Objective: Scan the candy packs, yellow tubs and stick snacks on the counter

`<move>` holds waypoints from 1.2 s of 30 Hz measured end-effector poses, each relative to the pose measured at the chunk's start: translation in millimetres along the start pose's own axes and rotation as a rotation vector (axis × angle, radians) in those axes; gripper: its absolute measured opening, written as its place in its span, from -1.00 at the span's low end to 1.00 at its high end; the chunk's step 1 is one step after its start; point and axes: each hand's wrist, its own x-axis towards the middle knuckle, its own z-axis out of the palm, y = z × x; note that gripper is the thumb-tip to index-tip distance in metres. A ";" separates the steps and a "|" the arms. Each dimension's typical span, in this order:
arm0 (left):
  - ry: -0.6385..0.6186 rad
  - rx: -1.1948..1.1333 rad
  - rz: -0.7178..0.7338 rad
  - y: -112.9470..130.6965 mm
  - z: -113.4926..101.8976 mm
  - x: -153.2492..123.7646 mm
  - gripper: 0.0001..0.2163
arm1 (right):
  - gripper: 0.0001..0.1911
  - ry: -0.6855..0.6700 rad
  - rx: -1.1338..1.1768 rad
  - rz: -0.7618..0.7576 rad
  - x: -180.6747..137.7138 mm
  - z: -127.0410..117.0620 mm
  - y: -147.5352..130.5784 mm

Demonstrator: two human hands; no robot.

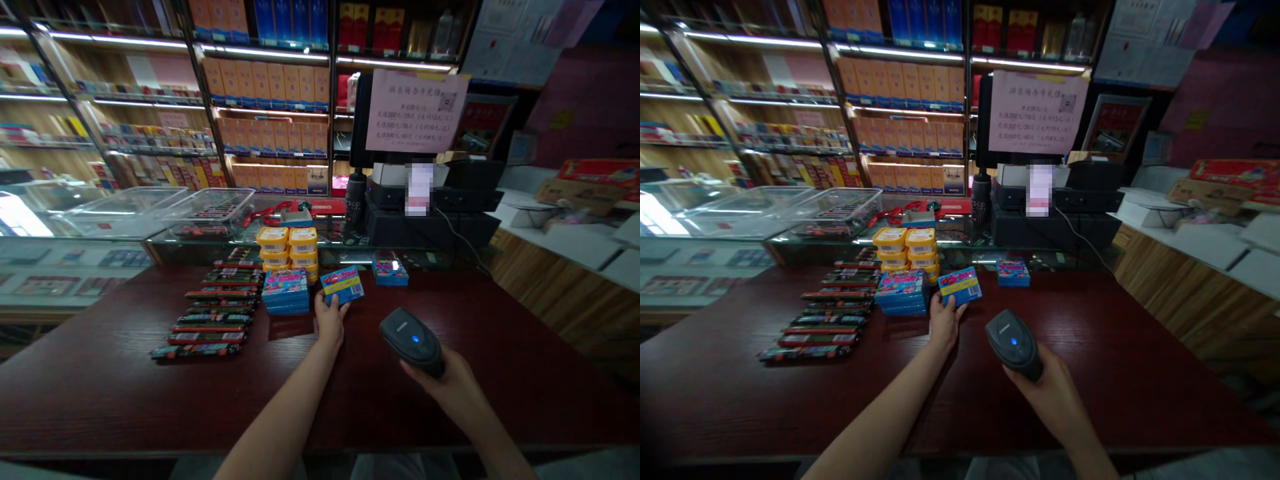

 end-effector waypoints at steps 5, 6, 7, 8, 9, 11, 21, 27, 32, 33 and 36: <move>-0.005 -0.021 0.014 -0.2 3.5 0.6 -0.79 | -0.69 0.058 0.009 0.025 0.7 1.3 0.7; -0.009 -0.022 0.018 -0.4 3.7 0.8 -0.79 | -0.69 0.057 0.005 0.033 0.9 1.5 0.8; -0.013 -0.021 0.020 -0.5 3.7 1.0 -0.78 | -0.69 0.047 -0.004 0.039 1.1 1.5 1.0; -0.016 -0.020 0.022 -0.6 3.4 1.0 -0.77 | -0.69 0.030 -0.018 0.045 1.3 1.1 1.3; -0.021 -0.018 0.024 -0.5 2.9 0.8 -0.76 | -0.69 0.008 -0.031 0.047 1.5 0.4 1.5; -0.033 -0.015 0.025 0.5 1.9 -0.1 -0.72 | -0.68 -0.024 -0.054 0.025 1.7 -1.8 1.8; -0.086 -0.003 -0.019 11.4 5.7 -8.8 -0.61 | -0.80 0.115 -0.910 -0.160 9.6 -10.0 29.8; -0.113 0.252 0.176 13.2 13.8 -1.1 -0.44 | -0.73 0.147 -0.916 -0.273 11.7 -7.5 62.9; -0.333 0.725 0.623 33.9 44.5 17.6 -0.66 | -0.73 0.144 -0.861 -0.287 13.5 -5.2 71.3; -0.386 0.826 0.695 37.4 52.0 21.6 -0.71 | -0.73 0.139 -0.843 -0.289 13.9 -4.9 72.7; -0.573 1.110 0.854 40.3 73.2 31.3 -0.80 | -0.72 0.128 -0.791 -0.304 14.5 -4.2 77.6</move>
